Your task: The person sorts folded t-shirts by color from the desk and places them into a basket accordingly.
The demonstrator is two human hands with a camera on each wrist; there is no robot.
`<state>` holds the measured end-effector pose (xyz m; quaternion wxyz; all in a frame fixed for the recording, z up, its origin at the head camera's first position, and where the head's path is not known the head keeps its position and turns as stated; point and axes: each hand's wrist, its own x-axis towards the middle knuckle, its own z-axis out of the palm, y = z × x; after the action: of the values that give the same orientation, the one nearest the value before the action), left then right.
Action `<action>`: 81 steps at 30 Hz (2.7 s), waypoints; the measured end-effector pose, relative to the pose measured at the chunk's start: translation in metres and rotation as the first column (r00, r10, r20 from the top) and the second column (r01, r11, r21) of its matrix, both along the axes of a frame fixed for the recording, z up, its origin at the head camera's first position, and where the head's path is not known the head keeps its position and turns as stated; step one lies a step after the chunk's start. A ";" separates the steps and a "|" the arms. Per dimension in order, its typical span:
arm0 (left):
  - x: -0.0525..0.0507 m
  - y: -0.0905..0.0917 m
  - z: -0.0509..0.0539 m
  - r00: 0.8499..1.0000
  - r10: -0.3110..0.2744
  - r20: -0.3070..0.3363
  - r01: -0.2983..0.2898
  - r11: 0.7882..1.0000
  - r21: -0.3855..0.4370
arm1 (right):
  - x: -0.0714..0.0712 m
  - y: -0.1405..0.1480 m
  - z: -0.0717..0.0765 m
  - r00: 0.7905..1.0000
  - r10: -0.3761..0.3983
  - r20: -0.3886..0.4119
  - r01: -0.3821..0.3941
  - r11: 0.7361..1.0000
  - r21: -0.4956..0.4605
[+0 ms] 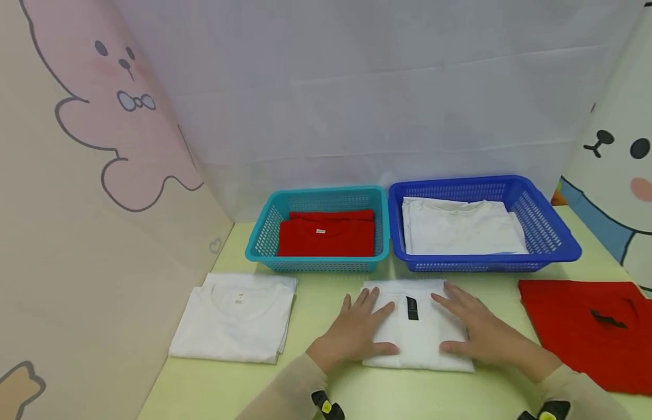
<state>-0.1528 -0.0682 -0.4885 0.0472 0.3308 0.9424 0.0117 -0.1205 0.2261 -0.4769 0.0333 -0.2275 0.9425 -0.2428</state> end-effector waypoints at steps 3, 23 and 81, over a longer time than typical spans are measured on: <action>0.001 -0.009 0.003 0.999 0.052 -0.006 -0.052 0.997 0.049 | 0.002 0.008 0.009 0.994 -0.099 0.037 0.100 0.994 -0.036; 0.003 -0.003 0.008 0.733 0.130 0.668 -0.617 0.539 0.573 | -0.013 0.011 0.003 0.744 -0.076 0.664 0.413 0.834 -0.367; -0.078 0.054 0.097 0.825 -0.195 0.530 -0.452 0.335 0.827 | -0.061 0.054 0.097 0.891 -0.230 0.390 0.418 0.750 -0.512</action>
<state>-0.2313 -0.0143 -0.3919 0.1135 0.1980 0.7299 0.6443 -0.1820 0.2799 -0.3803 0.0626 -0.0174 0.8301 -0.5538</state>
